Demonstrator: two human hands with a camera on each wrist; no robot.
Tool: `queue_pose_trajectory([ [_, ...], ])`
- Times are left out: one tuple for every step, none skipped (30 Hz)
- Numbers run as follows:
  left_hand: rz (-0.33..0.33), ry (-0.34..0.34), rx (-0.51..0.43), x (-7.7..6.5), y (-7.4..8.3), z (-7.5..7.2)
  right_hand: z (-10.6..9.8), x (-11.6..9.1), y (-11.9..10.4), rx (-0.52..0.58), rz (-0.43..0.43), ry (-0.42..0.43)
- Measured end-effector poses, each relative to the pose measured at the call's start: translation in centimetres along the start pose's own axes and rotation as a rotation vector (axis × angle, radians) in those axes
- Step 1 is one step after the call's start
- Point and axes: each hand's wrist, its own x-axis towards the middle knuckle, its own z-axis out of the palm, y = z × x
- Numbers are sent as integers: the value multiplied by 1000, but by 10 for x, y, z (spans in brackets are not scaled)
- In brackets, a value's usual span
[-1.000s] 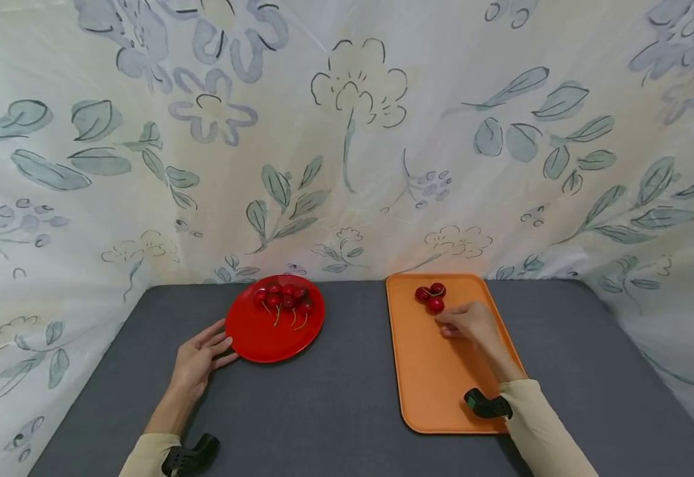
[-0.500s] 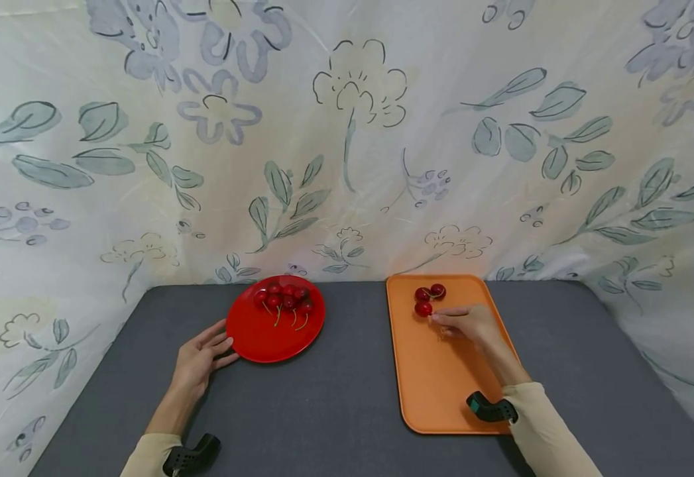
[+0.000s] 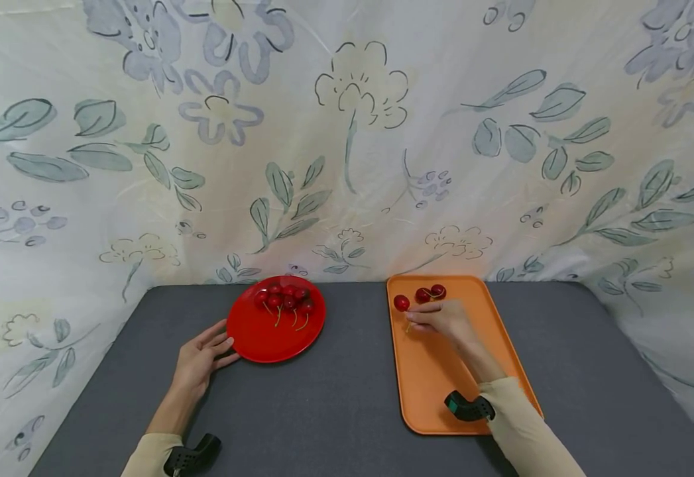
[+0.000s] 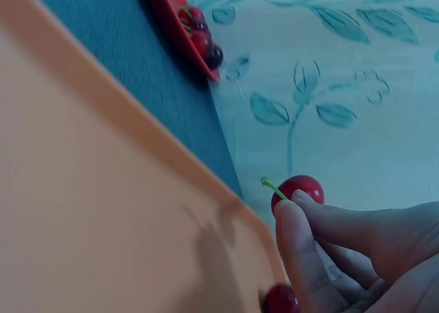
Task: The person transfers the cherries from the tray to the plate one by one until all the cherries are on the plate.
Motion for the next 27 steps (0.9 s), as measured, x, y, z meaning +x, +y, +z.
queue_pose_trajectory([
  [2, -5, -1, 0, 0, 0, 4, 1, -1, -7, -1, -3],
  [0, -2, -2, 0, 0, 0, 8, 1, -2, -13, -4, -7],
  [-1, -2, 0, 1, -1, 0, 13, 2, -2, -21, -5, -9],
  [-1, 1, 0, 1, -1, 0, 18, 3, -3, -27, -8, -14],
  [-3, 0, 2, 1, -1, 0, 22, 4, -4, -32, -18, -26],
  [-3, 1, 1, 1, 0, 0, 27, 4, -4, -35, -25, -35],
  [-1, -4, 2, 1, 0, -1, 33, 5, -5, -39, -36, -48],
  [-3, 1, 3, 1, 0, -1, 39, 5, -6, -28, -44, -55],
  [-3, 1, 4, 1, 0, -1, 45, 5, -7, -18, -51, -59],
  [-1, 3, 3, 1, 0, -1, 51, 5, -8, -14, -62, -68],
  [-1, 2, 3, 1, 1, -2, 58, 5, -9, -8, -72, -75],
  [2, 3, 4, 1, 1, -2, 65, 5, -9, 0, -75, -77],
  [5, 2, 7, 1, 1, -2, 72, 5, -10, 7, -83, -86],
  [4, 7, 7, 1, 1, -3, 79, 5, -11, 13, -93, -92],
  [5, 6, 8, 1, 1, -3, 86, 5, -11, 14, -100, -99],
  [6, 7, 9, 1, 1, -3, 93, 5, -12, 14, -106, -108],
  [5, 4, 10, 1, 1, -4, 100, 5, -13, 19, -111, -112],
  [6, 2, 11, 1, 2, -4, 106, 4, -13, 17, -117, -117],
  [5, 1, 11, 1, 1, -4, 113, 4, -14, 15, -120, -117],
  [5, 0, 9, 1, 1, -4, 119, 4, -15, 10, -121, -112],
  [5, -2, 10, 1, 2, -4, 125, 4, -16, 8, -119, -107],
  [4, -3, 9, 2, 2, -4, 130, 5, -16, 3, -123, -103],
  [1, -4, 9, 2, 2, -3, 135, 5, -16, 2, -127, -100],
  [0, -4, 9, 2, 2, -3, 140, 5, -16, -1, -132, -97],
  [-2, -6, 8, 3, 2, -3, 144, 5, -17, 0, -135, -94],
  [-4, -7, 8, 3, 2, -3, 148, 6, -16, 0, -139, -96],
  [-6, -9, 8, 4, 2, -2, 153, 6, -16, 1, -143, -101],
])
